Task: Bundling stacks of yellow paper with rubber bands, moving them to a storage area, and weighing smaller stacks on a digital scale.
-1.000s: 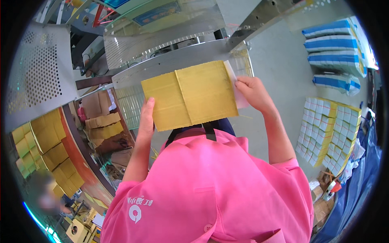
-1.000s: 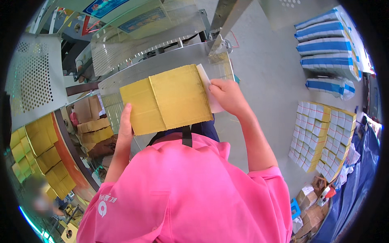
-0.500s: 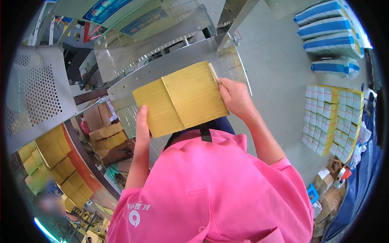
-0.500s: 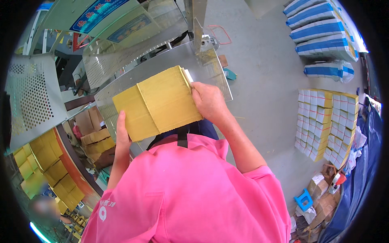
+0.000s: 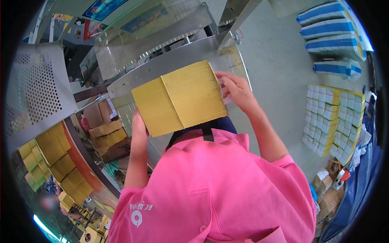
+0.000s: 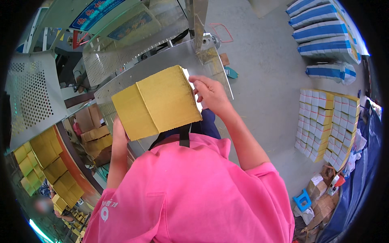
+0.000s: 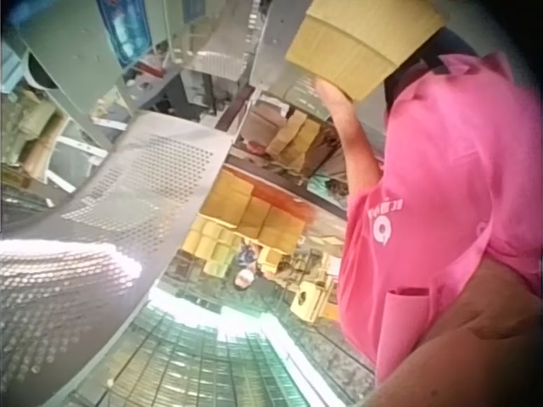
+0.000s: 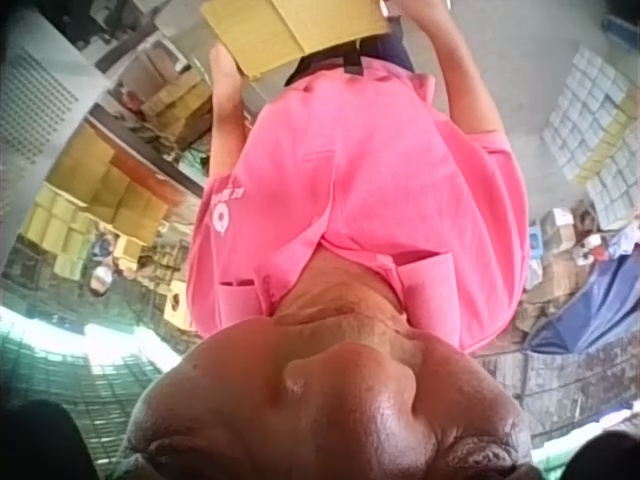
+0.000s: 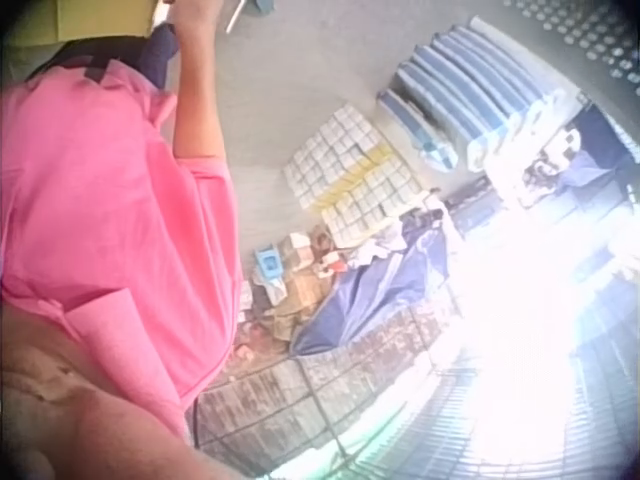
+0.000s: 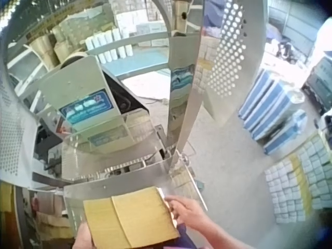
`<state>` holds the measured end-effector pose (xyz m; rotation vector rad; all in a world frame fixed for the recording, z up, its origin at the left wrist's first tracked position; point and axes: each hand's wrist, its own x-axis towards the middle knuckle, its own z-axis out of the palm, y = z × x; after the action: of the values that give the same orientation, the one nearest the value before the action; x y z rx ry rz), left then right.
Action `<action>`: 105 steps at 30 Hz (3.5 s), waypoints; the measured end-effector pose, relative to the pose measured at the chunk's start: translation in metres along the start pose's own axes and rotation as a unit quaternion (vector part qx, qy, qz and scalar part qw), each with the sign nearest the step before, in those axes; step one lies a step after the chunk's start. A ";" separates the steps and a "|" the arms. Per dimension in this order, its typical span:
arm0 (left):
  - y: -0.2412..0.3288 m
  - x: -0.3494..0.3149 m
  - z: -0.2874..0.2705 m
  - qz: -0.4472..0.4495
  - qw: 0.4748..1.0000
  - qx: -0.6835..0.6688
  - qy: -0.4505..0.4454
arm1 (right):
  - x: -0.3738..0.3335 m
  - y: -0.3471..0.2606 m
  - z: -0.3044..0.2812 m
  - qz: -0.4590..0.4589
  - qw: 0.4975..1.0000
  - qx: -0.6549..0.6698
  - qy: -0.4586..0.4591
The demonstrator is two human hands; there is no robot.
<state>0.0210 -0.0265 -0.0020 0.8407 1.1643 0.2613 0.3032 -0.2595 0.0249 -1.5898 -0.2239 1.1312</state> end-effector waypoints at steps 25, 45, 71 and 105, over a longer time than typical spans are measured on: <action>-0.020 0.076 0.083 0.362 0.925 0.111 -0.025 | 0.055 -0.009 -0.001 -0.212 0.927 -0.075 0.300; 0.001 0.046 0.093 0.230 0.966 -0.098 -0.065 | 0.023 -0.096 0.089 -0.416 0.676 -0.608 0.012; -0.007 0.064 0.085 0.232 0.967 -0.065 -0.080 | 0.094 -0.142 0.079 -0.356 0.799 -0.484 -0.013; -0.005 0.063 0.087 0.217 0.963 -0.117 -0.111 | 0.092 -0.144 0.085 -0.309 0.845 -0.436 0.030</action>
<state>0.1229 -0.0313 -0.0375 0.8842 0.7129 0.6359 0.3460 -0.0902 0.1028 -2.0856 -1.2570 0.4490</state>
